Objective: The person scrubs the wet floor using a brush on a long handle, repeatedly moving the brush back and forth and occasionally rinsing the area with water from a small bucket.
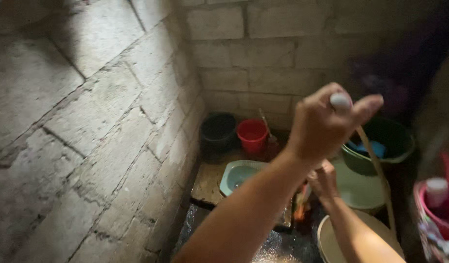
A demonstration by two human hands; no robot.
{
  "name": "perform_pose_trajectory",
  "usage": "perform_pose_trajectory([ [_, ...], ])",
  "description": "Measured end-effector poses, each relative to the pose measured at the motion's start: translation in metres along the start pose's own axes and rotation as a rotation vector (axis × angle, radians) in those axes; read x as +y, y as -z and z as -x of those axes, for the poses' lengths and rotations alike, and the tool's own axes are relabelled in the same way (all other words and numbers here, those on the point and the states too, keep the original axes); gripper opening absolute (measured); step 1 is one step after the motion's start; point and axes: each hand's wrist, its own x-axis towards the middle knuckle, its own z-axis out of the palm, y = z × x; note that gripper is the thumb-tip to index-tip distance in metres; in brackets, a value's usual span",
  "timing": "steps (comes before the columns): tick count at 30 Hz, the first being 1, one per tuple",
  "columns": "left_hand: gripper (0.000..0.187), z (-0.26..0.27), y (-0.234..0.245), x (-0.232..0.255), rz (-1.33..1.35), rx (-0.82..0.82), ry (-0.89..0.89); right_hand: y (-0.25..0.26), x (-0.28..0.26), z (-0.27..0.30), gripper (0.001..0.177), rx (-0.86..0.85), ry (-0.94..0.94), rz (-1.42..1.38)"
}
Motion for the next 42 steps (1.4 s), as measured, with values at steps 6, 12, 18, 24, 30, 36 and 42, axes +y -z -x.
perform_pose_trajectory([
  [6,0.036,0.026,-0.028,-0.056,0.154,-0.030,0.249,0.013,-0.003,-0.046,0.049,-0.039,0.158,-0.232],
  [12,0.032,0.055,-0.048,-0.090,0.082,0.019,0.293,0.018,0.086,-0.075,0.045,-0.513,-0.026,0.002],
  [18,0.032,0.040,-0.024,-0.069,-0.106,0.110,0.226,-0.005,0.092,-0.029,0.037,-0.675,-0.366,-0.313],
  [24,0.028,0.013,0.025,-0.033,-0.518,0.126,0.020,-0.047,0.054,0.038,0.017,-0.840,-0.291,-0.361],
  [30,0.032,0.001,0.025,0.026,-0.170,0.212,0.346,-0.068,0.024,0.077,0.016,-0.762,-0.246,-0.366],
  [36,0.026,-0.002,0.030,0.061,-0.160,0.307,0.228,-0.053,-0.013,0.056,0.020,-0.719,-0.078,-0.190],
  [42,0.032,0.028,0.045,0.029,-0.111,0.375,0.332,-0.030,0.015,0.019,0.036,-0.584,0.035,-0.086],
])
